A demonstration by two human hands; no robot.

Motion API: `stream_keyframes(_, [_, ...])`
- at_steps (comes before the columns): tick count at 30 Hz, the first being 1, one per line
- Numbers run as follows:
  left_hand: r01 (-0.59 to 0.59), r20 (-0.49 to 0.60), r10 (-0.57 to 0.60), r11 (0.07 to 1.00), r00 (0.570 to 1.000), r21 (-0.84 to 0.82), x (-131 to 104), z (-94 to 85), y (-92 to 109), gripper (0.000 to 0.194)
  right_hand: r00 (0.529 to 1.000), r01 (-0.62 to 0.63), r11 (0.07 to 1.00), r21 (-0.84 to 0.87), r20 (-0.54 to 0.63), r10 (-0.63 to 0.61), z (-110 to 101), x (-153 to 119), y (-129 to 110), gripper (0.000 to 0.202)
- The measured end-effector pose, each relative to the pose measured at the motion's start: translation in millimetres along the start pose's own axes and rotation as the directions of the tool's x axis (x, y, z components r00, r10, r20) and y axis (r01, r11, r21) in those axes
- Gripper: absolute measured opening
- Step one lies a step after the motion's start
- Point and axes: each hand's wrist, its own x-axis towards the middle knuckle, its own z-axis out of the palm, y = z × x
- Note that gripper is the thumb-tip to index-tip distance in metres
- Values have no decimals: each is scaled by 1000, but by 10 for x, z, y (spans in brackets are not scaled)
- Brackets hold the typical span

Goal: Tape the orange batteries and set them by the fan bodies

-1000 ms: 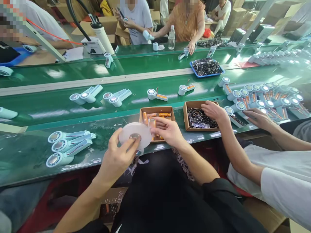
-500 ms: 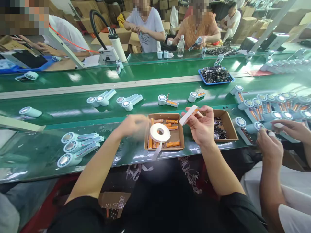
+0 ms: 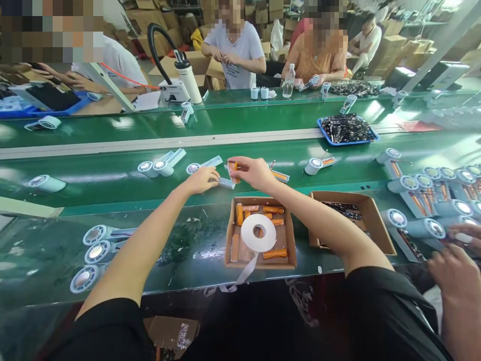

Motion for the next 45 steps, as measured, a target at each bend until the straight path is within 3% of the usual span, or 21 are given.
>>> stream_keyframes(2, [28, -22, -29, 999, 999, -29, 26, 6, -19, 24, 994, 12, 959, -285, 108, 19, 183, 263, 171, 34])
stream_keyframes(5, [113, -97, -117, 993, 988, -43, 45, 68, 30, 30, 958, 130, 776, -618, 280, 63, 354, 443, 324, 34])
stream_keyframes(9, [220, -170, -226, 974, 959, -52, 90, 172, 173, 31, 881, 248, 594, -766, 433, 190, 463, 468, 353, 34])
stream_keyframes(17, [285, -204, -292, 956, 934, -67, 182, 208, 297, 24, 850, 201, 560, -804, 427, 308, 734, 551, 309, 35])
stream_keyframes(22, [216, -230, -229, 973, 946, -80, 189, 71, 476, 24, 875, 118, 665, -737, 394, 281, 568, 530, -40, 28])
stream_keyframes(25, [90, -282, -111, 992, 953, -86, -10, -33, 780, 33, 936, 84, 734, -674, 307, 174, 221, 195, -359, 27])
stream_keyframes(27, [-50, -290, 24, 995, 957, -81, -300, -44, 1064, 32, 969, 83, 801, -593, 236, 74, -46, -250, -561, 33])
stream_keyframes(29, [-268, -204, 254, 962, 946, -46, -667, 23, 1363, 31, 986, 74, 890, -449, 169, 3, -263, -812, -709, 33])
stream_keyframes(30, [-406, -108, 403, 914, 909, -9, -842, 84, 1500, 36, 988, 49, 919, -390, 151, 12, -334, -1100, -753, 31])
stream_keyframes(32, [-528, 16, 528, 846, 849, 72, -1102, 233, 1724, 36, 994, -20, 953, -303, 94, 50, -387, -1605, -774, 30])
stream_keyframes(34, [-513, 52, 511, 844, 858, 156, -1193, 371, 1872, 36, 997, -77, 977, -199, -3, 78, -331, -1948, -722, 28])
stream_keyframes(37, [-421, 45, 423, 875, 905, 239, -1105, 466, 1977, 42, 986, -80, 997, -3, -146, 78, -151, -2153, -588, 26])
stream_keyframes(40, [-418, 35, 423, 872, 905, 254, -1059, 379, 2003, 31, 944, -17, 992, 126, -325, 58, -15, -2174, -512, 23])
stream_keyframes(42, [-428, -62, 455, 870, 888, 246, -1175, 255, 2004, 30, 890, 10, 979, 202, -448, 83, 50, -2199, -530, 24])
stream_keyframes(44, [-383, -249, 445, 886, 860, 260, -1395, 141, 2005, 41, 901, -47, 947, 318, -397, 178, 154, -2273, -588, 33])
stream_keyframes(45, [-352, -338, 431, 896, 837, 271, -1525, 103, 2003, 45, 935, -114, 920, 374, -274, 227, 231, -2325, -624, 41])
